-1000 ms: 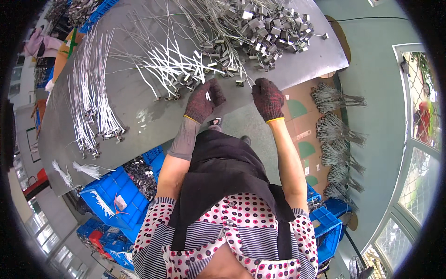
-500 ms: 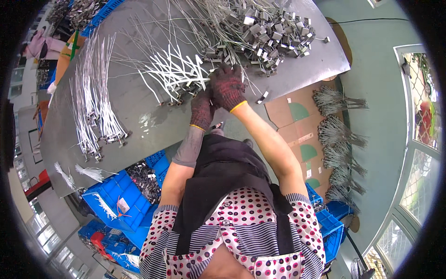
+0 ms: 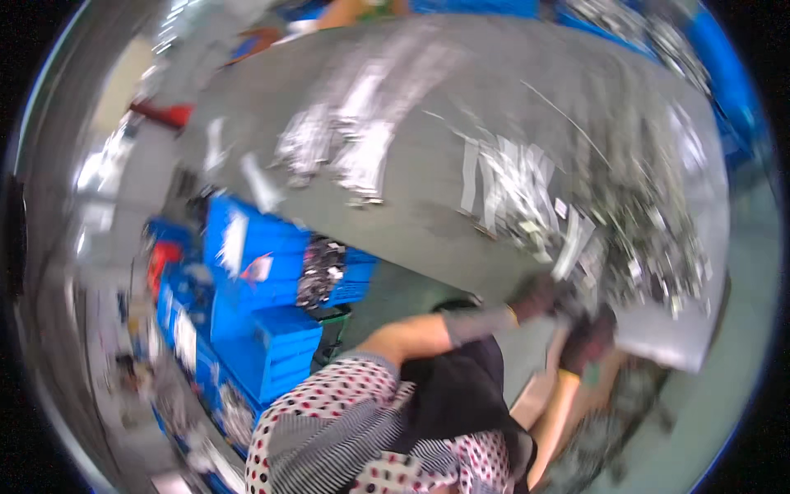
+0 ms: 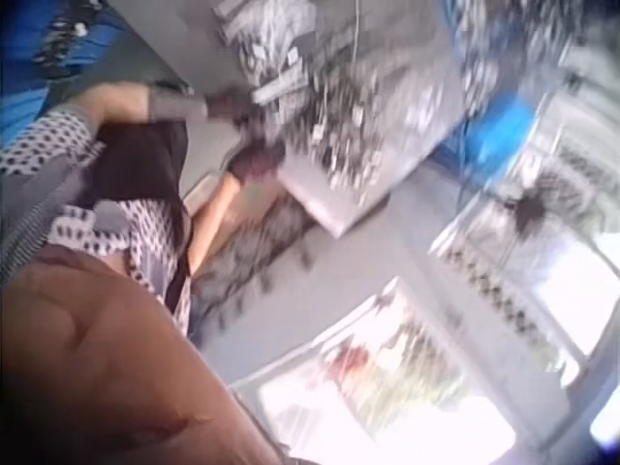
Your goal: The person is sorting and organizing bundles of white electrical wires with connectors at a workbench.
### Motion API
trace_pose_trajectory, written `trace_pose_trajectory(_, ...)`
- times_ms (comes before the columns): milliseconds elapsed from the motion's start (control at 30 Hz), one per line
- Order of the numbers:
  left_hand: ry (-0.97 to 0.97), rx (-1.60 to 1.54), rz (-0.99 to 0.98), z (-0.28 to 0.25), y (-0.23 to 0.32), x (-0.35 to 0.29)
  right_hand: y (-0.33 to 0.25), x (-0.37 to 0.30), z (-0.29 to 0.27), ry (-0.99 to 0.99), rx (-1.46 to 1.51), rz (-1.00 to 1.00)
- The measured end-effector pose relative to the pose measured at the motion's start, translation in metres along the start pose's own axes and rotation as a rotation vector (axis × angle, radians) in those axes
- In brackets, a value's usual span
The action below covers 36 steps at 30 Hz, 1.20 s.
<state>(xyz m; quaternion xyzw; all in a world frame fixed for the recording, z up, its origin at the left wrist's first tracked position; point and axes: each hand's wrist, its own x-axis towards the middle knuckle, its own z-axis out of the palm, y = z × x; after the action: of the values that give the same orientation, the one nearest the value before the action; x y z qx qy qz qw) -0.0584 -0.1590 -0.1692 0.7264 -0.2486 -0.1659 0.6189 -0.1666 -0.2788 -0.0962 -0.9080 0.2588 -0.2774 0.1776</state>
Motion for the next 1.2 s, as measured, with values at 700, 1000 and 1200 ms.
trace_pose_trajectory(700, -0.260, -0.828, -0.731, 0.015, 0.013, -0.046, -0.025, -0.021, -0.090, -0.434, 0.458, 0.359)
trace_pose_trajectory(1000, -0.315, -1.145, -0.803, 0.029, 0.057, -0.048, 0.023, -0.298, -0.193, -0.548, 0.523, 0.898)
trace_pose_trajectory(1200, -0.191, -1.127, -0.641, 0.005, 0.070, -0.044, 0.031, -0.357, -0.230, -0.482, 0.513, 1.010)
